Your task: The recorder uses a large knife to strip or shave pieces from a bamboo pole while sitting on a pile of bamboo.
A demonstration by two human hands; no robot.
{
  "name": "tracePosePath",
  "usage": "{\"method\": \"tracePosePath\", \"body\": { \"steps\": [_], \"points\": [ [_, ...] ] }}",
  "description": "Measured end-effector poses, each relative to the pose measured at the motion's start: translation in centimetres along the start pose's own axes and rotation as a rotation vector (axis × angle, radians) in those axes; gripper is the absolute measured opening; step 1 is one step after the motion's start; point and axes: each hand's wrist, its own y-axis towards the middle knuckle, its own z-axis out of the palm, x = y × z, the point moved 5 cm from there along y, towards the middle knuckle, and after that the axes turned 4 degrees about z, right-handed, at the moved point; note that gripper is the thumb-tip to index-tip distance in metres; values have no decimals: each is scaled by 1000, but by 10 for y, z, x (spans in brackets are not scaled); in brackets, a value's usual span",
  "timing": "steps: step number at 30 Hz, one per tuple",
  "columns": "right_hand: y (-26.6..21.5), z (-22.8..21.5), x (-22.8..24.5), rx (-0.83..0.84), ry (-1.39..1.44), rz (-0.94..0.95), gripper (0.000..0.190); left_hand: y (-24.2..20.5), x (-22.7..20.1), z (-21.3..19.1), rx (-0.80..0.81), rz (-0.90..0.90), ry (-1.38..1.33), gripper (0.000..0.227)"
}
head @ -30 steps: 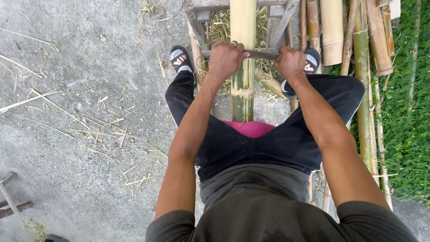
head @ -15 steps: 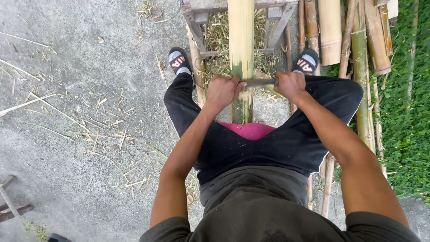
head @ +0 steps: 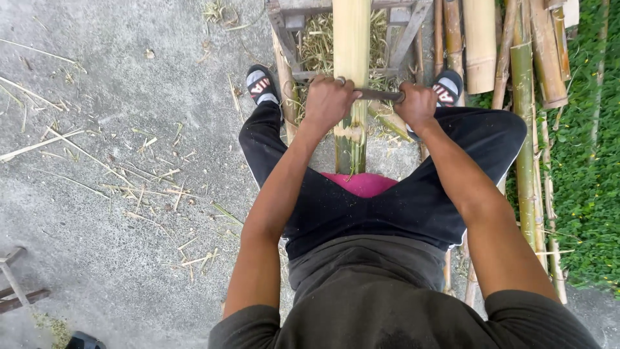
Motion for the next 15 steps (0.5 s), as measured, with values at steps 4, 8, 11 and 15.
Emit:
{"method": "tracePosePath", "body": {
  "steps": [4,8,11,15],
  "points": [
    [-29,-2,4,66,39,-53,8,-33,-20,4,109,-77,-20,39],
    [-16,-20,8,150,-18,-95,11,-27,-17,-6,161,-170,-95,42],
    [28,-46,21,212,-122,16,19,8,11,4,82,-103,-85,41],
    [24,-28,8,136,-111,56,11,13,16,-6,83,-106,-67,40]
  ]
}}
